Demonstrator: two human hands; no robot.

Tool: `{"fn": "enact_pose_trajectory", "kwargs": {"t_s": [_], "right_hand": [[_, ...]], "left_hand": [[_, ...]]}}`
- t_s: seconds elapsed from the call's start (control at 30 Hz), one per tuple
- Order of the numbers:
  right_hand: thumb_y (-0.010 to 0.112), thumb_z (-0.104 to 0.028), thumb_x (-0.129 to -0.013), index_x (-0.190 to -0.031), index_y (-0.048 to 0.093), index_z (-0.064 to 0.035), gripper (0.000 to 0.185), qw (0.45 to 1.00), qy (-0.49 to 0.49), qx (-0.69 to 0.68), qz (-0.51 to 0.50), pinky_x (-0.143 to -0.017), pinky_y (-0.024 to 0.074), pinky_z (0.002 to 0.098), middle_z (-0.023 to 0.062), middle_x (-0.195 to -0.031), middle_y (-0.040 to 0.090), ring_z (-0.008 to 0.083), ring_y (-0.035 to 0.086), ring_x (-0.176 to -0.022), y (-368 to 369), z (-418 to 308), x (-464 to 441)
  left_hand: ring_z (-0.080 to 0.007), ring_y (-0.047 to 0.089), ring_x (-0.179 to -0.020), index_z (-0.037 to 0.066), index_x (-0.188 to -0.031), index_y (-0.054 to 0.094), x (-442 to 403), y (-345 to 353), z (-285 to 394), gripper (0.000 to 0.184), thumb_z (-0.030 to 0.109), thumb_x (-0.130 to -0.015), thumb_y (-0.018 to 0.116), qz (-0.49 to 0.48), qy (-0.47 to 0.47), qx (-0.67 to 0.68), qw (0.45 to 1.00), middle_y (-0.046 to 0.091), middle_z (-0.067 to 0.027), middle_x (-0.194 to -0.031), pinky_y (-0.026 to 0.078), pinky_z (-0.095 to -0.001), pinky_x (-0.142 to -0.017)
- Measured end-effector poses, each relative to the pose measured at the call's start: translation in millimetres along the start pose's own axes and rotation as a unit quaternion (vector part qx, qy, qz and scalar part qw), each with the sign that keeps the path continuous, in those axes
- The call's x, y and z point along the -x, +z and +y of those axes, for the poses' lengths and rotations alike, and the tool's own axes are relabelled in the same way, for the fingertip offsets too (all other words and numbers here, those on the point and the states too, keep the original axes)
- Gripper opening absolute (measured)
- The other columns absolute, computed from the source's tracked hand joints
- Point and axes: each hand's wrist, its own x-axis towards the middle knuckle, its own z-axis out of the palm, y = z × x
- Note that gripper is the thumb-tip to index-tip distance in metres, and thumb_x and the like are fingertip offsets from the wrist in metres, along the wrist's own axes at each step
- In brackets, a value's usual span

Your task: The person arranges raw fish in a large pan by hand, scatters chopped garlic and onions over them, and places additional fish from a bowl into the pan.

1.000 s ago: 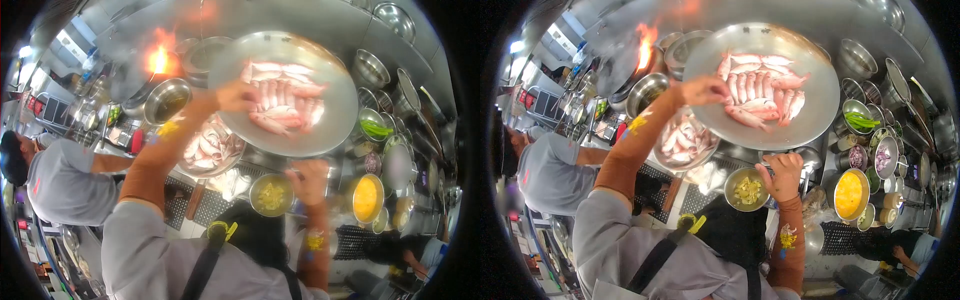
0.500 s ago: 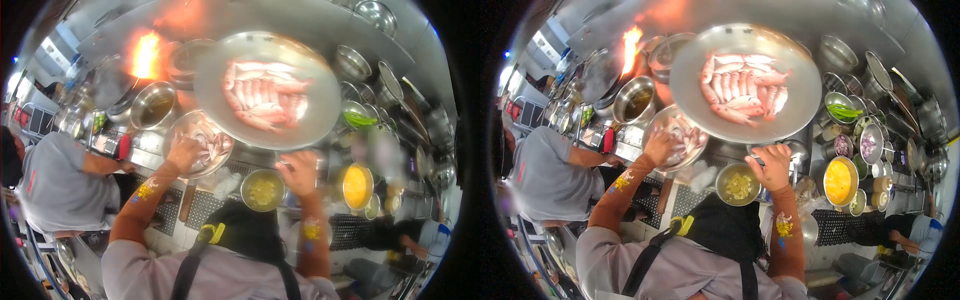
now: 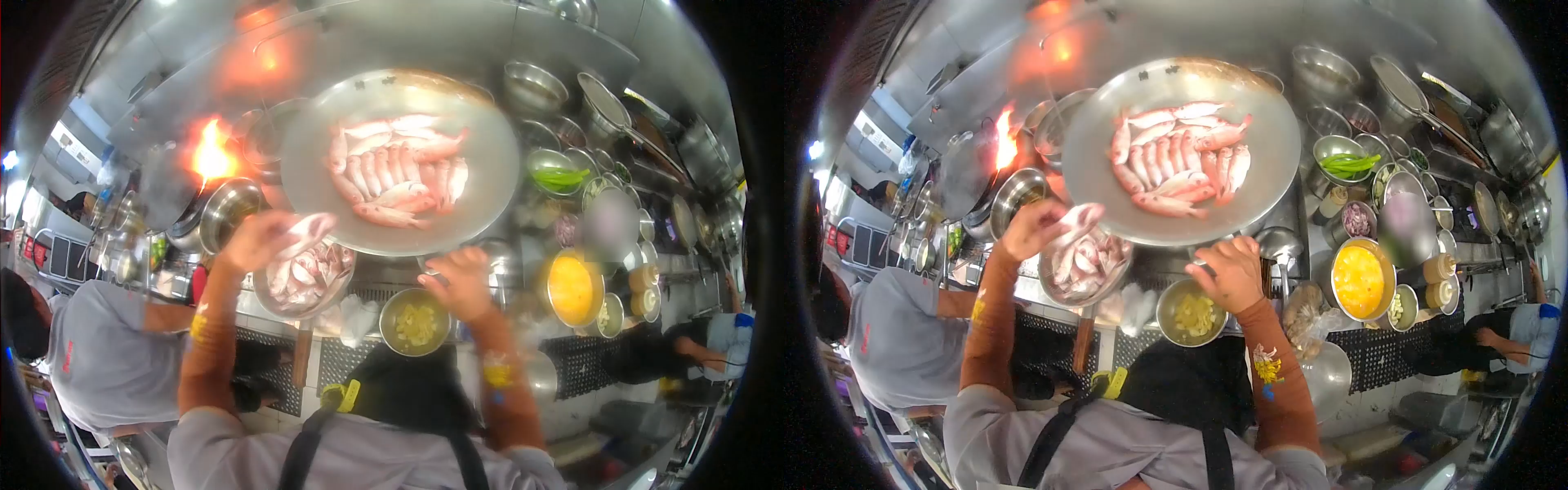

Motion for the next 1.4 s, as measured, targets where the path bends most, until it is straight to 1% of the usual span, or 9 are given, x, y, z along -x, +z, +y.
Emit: {"fn": "enact_pose_trajectory", "kwargs": {"t_s": [0.23, 0.33, 0.47, 0.57, 0.67, 0.9, 1.07, 1.27, 1.4], "right_hand": [[0.074, -0.034, -0.080, -0.092, 0.072, -0.0137, 0.024, 1.000, -0.003, -0.002, -0.013, -0.089, 0.0374, 0.0442, 0.0044, -0.086, 0.061, 0.0262, 0.056, -0.087, -5, 0, 1], [0.072, -0.034, -0.081, -0.092, 0.071, -0.0143, 0.023, 1.000, 0.004, -0.001, -0.025, -0.088, 0.0372, 0.0448, 0.0047, -0.085, 0.060, 0.0260, 0.055, -0.087, -3, 4, 3], [0.077, -0.033, -0.076, -0.092, 0.071, -0.0134, 0.026, 1.000, 0.004, -0.021, -0.009, -0.083, 0.0393, 0.0444, 0.0040, -0.083, 0.059, 0.0272, 0.054, -0.084, -6, 3, 2], [0.077, -0.033, -0.077, -0.092, 0.071, -0.0129, 0.026, 1.000, 0.002, -0.030, 0.008, -0.083, 0.0394, 0.0444, 0.0040, -0.082, 0.059, 0.0274, 0.055, -0.084, -7, 4, 3], [0.076, -0.032, -0.077, -0.093, 0.071, -0.0124, 0.026, 1.000, 0.005, -0.025, -0.006, -0.084, 0.0391, 0.0444, 0.0038, -0.084, 0.060, 0.0274, 0.055, -0.086, -6, 3, 2], [0.075, -0.031, -0.079, -0.092, 0.071, -0.0114, 0.024, 1.000, -0.011, 0.005, -0.010, -0.087, 0.0379, 0.0445, 0.0043, -0.083, 0.062, 0.0260, 0.055, -0.085, 3, 5, 2], [0.079, -0.027, -0.075, -0.091, 0.070, -0.0109, 0.024, 1.000, -0.003, -0.004, -0.012, -0.087, 0.0384, 0.0430, 0.0035, -0.083, 0.063, 0.0256, 0.057, -0.084, 4, -2, -2], [0.077, -0.026, -0.076, -0.091, 0.070, -0.0100, 0.023, 1.000, -0.011, 0.004, -0.018, -0.087, 0.0386, 0.0428, 0.0044, -0.082, 0.063, 0.0257, 0.057, -0.082, 4, -8, -4], [0.076, -0.027, -0.077, -0.091, 0.070, -0.0102, 0.023, 1.000, -0.021, 0.008, -0.019, -0.087, 0.0387, 0.0427, 0.0049, -0.081, 0.062, 0.0262, 0.057, -0.083, 1, -12, -6]], "left_hand": [[-0.0145, 0.062, -0.092, 0.000, -0.104, 0.065, -189, 121, -19, 0.024, 0.013, -0.085, 0.073, -0.093, 0.096, 0.006, 0.991, 0.068, -0.0063, -0.095, 0.051, -0.0311, -0.084], [-0.0275, 0.067, -0.096, 0.006, -0.105, 0.070, -265, 180, -52, 0.032, 0.024, -0.079, 0.072, -0.169, 0.058, 0.036, 0.983, 0.071, -0.0148, -0.103, 0.050, -0.0361, -0.087], [-0.0329, 0.068, -0.093, 0.005, -0.099, 0.072, -252, 189, 16, 0.035, 0.032, -0.077, 0.066, -0.220, 0.119, -0.267, 0.931, 0.071, -0.0186, -0.096, 0.051, -0.0390, -0.085], [-0.0343, 0.067, -0.093, 0.010, -0.098, 0.070, -262, 212, -2, 0.030, 0.031, -0.077, 0.067, -0.130, 0.053, -0.228, 0.963, 0.070, -0.0180, -0.100, 0.052, -0.0419, -0.081], [-0.0360, 0.067, -0.090, 0.010, -0.102, 0.069, -240, 196, 46, 0.029, 0.029, -0.081, 0.064, -0.262, 0.018, -0.202, 0.944, 0.071, -0.0168, -0.092, 0.051, -0.0434, -0.080], [-0.0338, 0.066, -0.089, 0.007, -0.103, 0.070, -211, 120, 24, 0.023, 0.021, -0.086, 0.065, -0.023, 0.273, -0.176, 0.945, 0.069, -0.0174, -0.096, 0.051, -0.0416, -0.084], [-0.0233, 0.069, -0.089, 0.003, -0.100, 0.068, -124, 15, 2, 0.018, 0.013, -0.085, 0.068, -0.064, 0.157, -0.100, 0.980, 0.071, -0.0133, -0.095, 0.053, -0.0364, -0.081], [-0.0301, 0.069, -0.088, 0.004, -0.095, 0.069, -28, 7, -78, 0.018, 0.017, -0.082, 0.068, -0.102, 0.044, -0.242, 0.964, 0.071, -0.0132, -0.092, 0.054, -0.0409, -0.080], [-0.0332, 0.058, -0.116, 0.010, -0.119, 0.061, 1, 60, -135, 0.042, 0.027, -0.081, 0.069, -0.094, -0.044, -0.323, 0.941, 0.064, -0.0127, -0.123, 0.044, -0.0452, -0.100]]}}
